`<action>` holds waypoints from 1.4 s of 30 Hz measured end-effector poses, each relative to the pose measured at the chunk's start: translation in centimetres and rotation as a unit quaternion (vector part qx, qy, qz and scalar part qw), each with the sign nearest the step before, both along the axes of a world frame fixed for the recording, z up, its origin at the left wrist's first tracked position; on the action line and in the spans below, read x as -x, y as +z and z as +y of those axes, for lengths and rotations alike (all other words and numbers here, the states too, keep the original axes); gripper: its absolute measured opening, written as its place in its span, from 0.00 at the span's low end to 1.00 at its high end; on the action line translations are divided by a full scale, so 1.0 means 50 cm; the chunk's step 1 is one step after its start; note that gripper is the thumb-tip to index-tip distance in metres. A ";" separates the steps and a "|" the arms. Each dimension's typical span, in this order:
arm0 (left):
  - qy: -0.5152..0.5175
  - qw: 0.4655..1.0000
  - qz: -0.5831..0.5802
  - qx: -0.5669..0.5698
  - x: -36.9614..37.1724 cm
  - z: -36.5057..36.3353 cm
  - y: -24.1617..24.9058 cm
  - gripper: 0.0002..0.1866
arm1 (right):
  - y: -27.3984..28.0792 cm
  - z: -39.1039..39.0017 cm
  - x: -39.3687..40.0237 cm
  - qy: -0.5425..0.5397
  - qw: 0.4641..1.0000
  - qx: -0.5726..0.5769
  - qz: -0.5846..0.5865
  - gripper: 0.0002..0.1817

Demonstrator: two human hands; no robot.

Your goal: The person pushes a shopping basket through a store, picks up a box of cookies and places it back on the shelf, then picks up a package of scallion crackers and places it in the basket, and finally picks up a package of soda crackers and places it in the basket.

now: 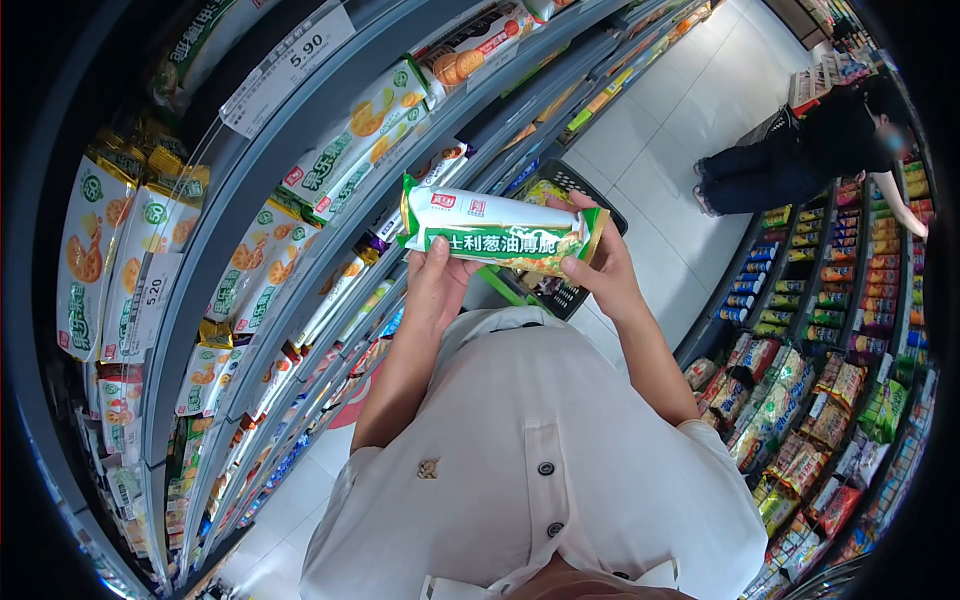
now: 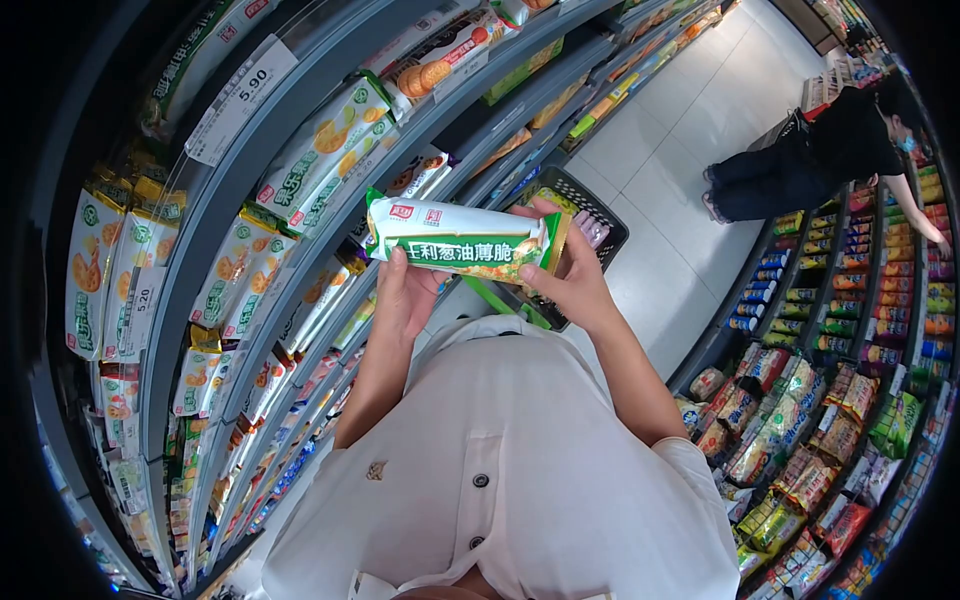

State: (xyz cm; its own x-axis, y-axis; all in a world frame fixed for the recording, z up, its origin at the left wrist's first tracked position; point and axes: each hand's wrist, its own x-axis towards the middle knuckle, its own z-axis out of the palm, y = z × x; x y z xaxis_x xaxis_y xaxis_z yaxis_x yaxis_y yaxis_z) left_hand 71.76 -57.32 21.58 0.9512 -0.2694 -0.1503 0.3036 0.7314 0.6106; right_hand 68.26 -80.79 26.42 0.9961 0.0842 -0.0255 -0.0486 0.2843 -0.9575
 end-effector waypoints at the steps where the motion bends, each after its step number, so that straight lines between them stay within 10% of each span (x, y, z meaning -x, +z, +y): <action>1: -0.013 1.000 -0.003 -0.010 0.001 0.003 -0.004 0.31 | -0.004 0.001 0.000 0.004 1.000 0.007 -0.030 0.44; 17: 0.007 1.000 -0.005 -0.010 0.016 0.005 -0.016 0.33 | -0.017 0.011 0.006 -0.001 0.996 0.043 0.080 0.38; 36: -0.009 0.999 0.007 0.040 0.009 -0.002 -0.024 0.32 | -0.003 -0.004 -0.016 0.011 0.938 0.268 -0.220 0.46; 42: -0.002 1.000 -0.022 0.007 0.010 0.002 0.014 0.41 | -0.033 -0.011 -0.015 -0.084 0.991 0.104 -0.024 0.50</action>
